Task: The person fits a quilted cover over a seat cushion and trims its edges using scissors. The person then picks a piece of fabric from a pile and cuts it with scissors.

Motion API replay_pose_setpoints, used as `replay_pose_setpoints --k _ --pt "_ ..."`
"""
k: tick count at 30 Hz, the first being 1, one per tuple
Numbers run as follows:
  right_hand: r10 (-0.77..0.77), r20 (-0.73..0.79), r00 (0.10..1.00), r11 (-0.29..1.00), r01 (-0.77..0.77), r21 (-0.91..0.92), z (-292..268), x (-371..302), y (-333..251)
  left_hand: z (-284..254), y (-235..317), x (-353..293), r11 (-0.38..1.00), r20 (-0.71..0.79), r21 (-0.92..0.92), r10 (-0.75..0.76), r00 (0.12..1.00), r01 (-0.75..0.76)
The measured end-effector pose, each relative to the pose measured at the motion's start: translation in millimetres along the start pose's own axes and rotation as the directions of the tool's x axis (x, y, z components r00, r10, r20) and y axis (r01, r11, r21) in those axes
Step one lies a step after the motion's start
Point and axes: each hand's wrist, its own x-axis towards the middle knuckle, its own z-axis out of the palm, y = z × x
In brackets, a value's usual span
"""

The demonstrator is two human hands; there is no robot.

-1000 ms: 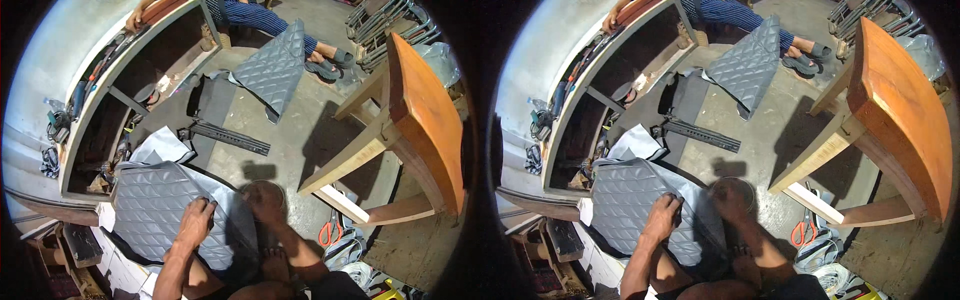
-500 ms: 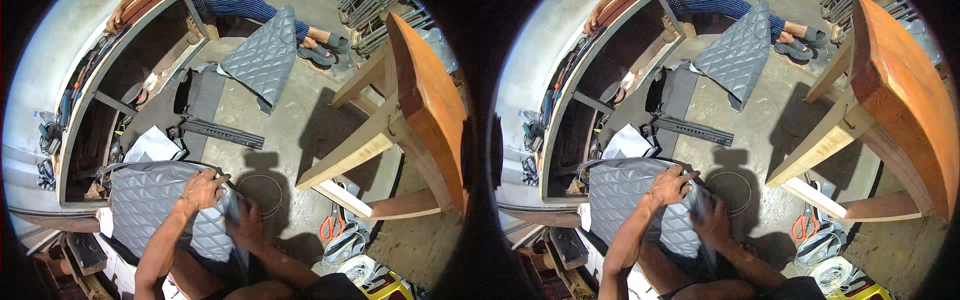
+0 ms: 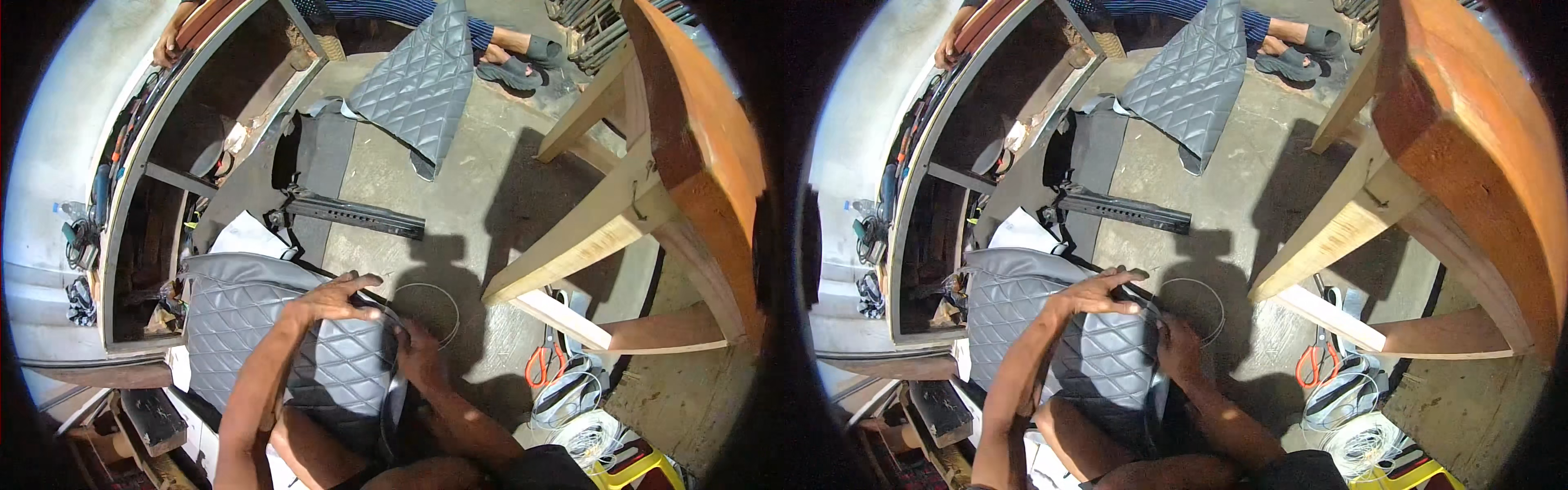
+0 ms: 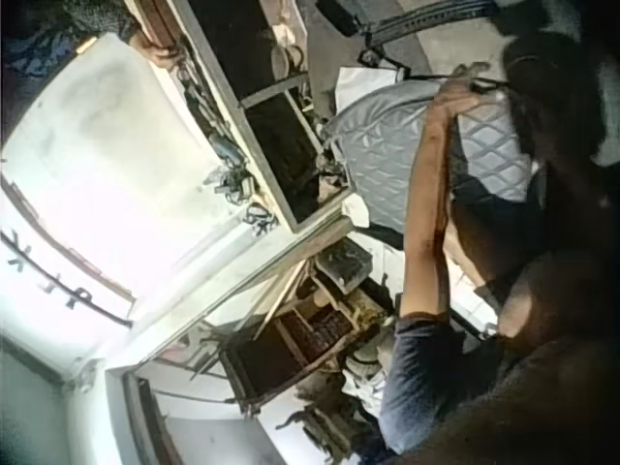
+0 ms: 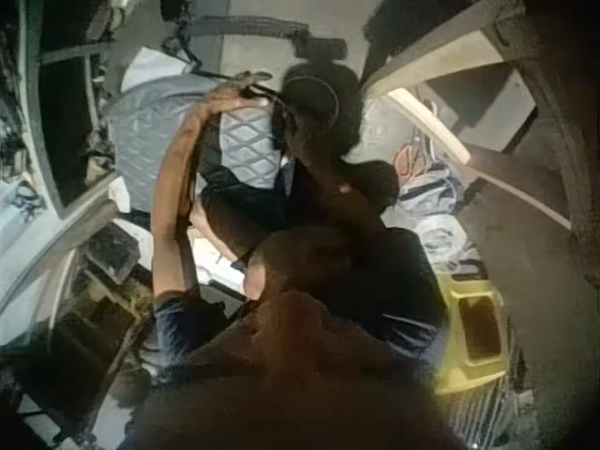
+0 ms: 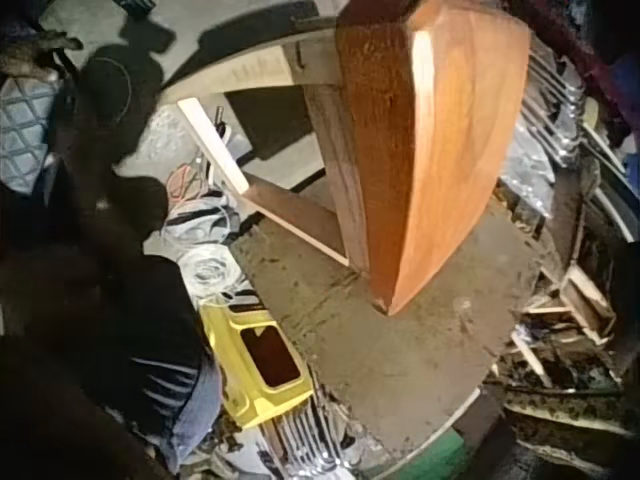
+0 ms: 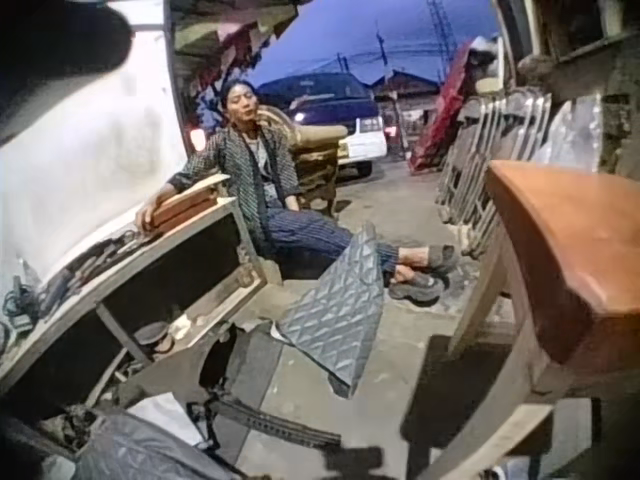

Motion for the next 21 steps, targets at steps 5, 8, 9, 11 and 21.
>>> replay_pose_setpoints --k 5,8,9,11,21 --pt "0.248 0.084 0.965 0.952 -0.259 0.164 3 8 12 3 -2 14 0.967 0.076 0.253 -0.008 0.997 -0.012" --pt "0.236 0.027 0.971 0.958 -0.237 0.162 11 5 19 7 -9 20 0.966 0.069 0.260 -0.034 0.997 0.015" --pt "0.220 -0.015 0.975 0.963 -0.214 0.162 14 3 15 9 -12 22 0.962 0.085 0.270 -0.058 0.995 0.033" --pt "0.273 0.094 0.957 0.939 -0.286 0.188 7 10 0 9 -23 26 0.960 0.067 0.278 -0.031 0.997 0.011" --pt "0.493 0.499 0.712 0.607 -0.693 0.389 29 25 27 -25 -4 9 0.967 0.134 0.242 -0.110 0.985 0.075"
